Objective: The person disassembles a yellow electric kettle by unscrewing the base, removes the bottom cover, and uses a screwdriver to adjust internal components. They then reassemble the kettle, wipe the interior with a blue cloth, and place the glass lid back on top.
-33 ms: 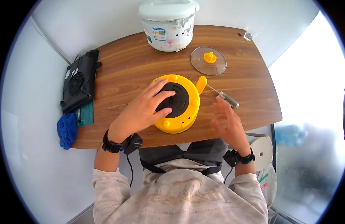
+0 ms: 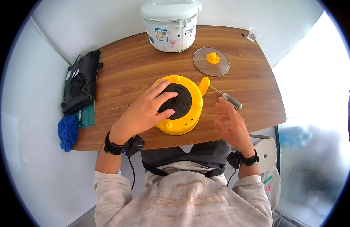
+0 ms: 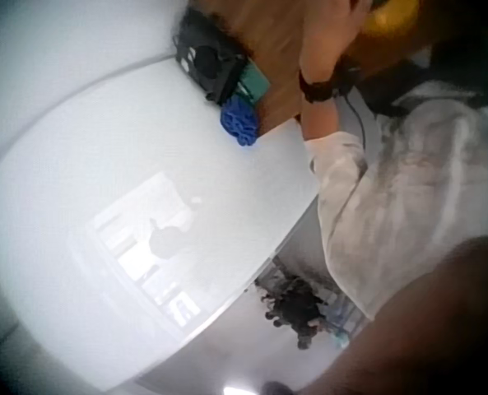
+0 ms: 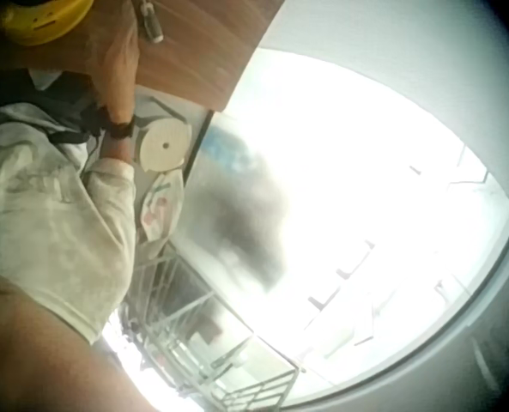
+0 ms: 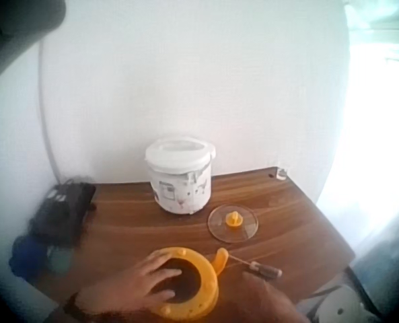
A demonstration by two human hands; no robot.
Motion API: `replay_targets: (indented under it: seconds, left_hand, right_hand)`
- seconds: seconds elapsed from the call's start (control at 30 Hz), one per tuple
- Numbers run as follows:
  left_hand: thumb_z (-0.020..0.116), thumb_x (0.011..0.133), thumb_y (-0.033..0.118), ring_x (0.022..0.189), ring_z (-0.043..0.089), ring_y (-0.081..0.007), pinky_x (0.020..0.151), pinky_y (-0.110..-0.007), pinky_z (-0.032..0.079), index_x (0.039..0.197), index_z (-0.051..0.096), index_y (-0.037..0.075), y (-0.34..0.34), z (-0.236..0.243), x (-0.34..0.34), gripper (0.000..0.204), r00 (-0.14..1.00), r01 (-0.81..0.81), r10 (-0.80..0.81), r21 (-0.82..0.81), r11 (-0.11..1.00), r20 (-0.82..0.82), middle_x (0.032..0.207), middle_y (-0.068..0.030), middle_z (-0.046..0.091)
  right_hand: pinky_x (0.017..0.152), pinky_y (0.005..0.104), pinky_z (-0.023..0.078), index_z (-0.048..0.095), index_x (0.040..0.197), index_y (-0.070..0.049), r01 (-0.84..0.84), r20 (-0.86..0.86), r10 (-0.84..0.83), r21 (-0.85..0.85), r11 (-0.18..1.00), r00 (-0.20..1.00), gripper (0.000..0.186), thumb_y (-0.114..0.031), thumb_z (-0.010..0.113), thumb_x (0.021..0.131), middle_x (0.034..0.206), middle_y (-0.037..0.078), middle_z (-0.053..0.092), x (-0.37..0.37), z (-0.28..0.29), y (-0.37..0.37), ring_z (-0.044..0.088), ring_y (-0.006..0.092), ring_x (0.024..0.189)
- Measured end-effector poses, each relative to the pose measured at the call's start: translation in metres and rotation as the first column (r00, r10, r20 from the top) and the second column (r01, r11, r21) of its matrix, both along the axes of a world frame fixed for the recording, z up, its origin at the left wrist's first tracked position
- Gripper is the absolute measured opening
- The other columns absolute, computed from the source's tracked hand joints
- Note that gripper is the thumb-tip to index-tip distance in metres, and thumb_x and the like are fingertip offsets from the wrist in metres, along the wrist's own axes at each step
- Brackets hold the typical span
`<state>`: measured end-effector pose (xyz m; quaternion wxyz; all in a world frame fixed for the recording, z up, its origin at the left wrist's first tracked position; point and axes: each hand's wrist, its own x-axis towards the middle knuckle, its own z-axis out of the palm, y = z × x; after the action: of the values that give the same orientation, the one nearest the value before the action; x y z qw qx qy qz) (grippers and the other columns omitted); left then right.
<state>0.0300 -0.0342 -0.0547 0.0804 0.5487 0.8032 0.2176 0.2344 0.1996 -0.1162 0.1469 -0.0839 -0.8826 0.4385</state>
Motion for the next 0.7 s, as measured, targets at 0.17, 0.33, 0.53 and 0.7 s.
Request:
replay_targets:
  seconds: [0.17,0.33,0.53,0.7]
  left_hand:
    - [0.073,0.092,0.024,0.144,0.042,-0.0357,0.118,-0.044,0.037,0.134,0.061,0.01,-0.003,-0.005,-0.002,0.046,1.0,0.004,-0.005,0.039,0.999,0.011,0.155,-0.0166,0.042]
    - [0.074,0.091,0.022,0.143,0.043,-0.0351,0.117,-0.043,0.038,0.135,0.06,0.01,-0.004,-0.004,-0.002,0.048,0.999,-0.015,0.013,0.032,0.999,0.039,0.152,-0.0159,0.044]
    - [0.075,0.09,0.019,0.144,0.041,-0.0344,0.118,-0.043,0.038,0.135,0.06,0.011,-0.007,-0.005,-0.004,0.048,0.994,-0.039,0.032,0.065,0.997,0.102,0.152,-0.0137,0.045]
    - [0.076,0.089,0.02,0.146,0.039,-0.0339,0.118,-0.044,0.037,0.135,0.059,0.011,-0.013,-0.004,-0.007,0.05,0.996,-0.077,0.079,0.074,0.994,-0.03,0.153,-0.0129,0.045]
  right_hand:
    - [0.09,0.0379,0.057,0.045,0.146,-0.008,-0.095,-0.051,0.099,0.073,0.993,0.994,0.059,-0.004,0.067,0.092,0.136,0.016,0.058,-0.016,0.027,-0.006,0.066,0.0316,0.112]
    - [0.081,0.036,0.06,0.049,0.143,-0.009,-0.145,-0.09,0.153,0.085,0.986,0.984,0.054,-0.006,0.068,0.092,0.129,0.016,0.06,-0.029,0.044,-0.015,0.066,0.0314,0.109]
    - [0.086,0.0396,0.058,0.06,0.13,-0.01,-0.157,-0.178,0.203,0.246,0.956,0.963,0.042,-0.006,0.07,0.089,0.128,0.015,0.06,-0.04,0.045,-0.019,0.066,0.0311,0.108]
    - [0.09,0.0406,0.056,0.068,0.117,-0.009,-0.093,-0.241,0.189,0.361,0.928,0.952,0.03,-0.009,0.073,0.087,0.131,0.014,0.059,-0.049,0.043,-0.024,0.065,0.0313,0.108]
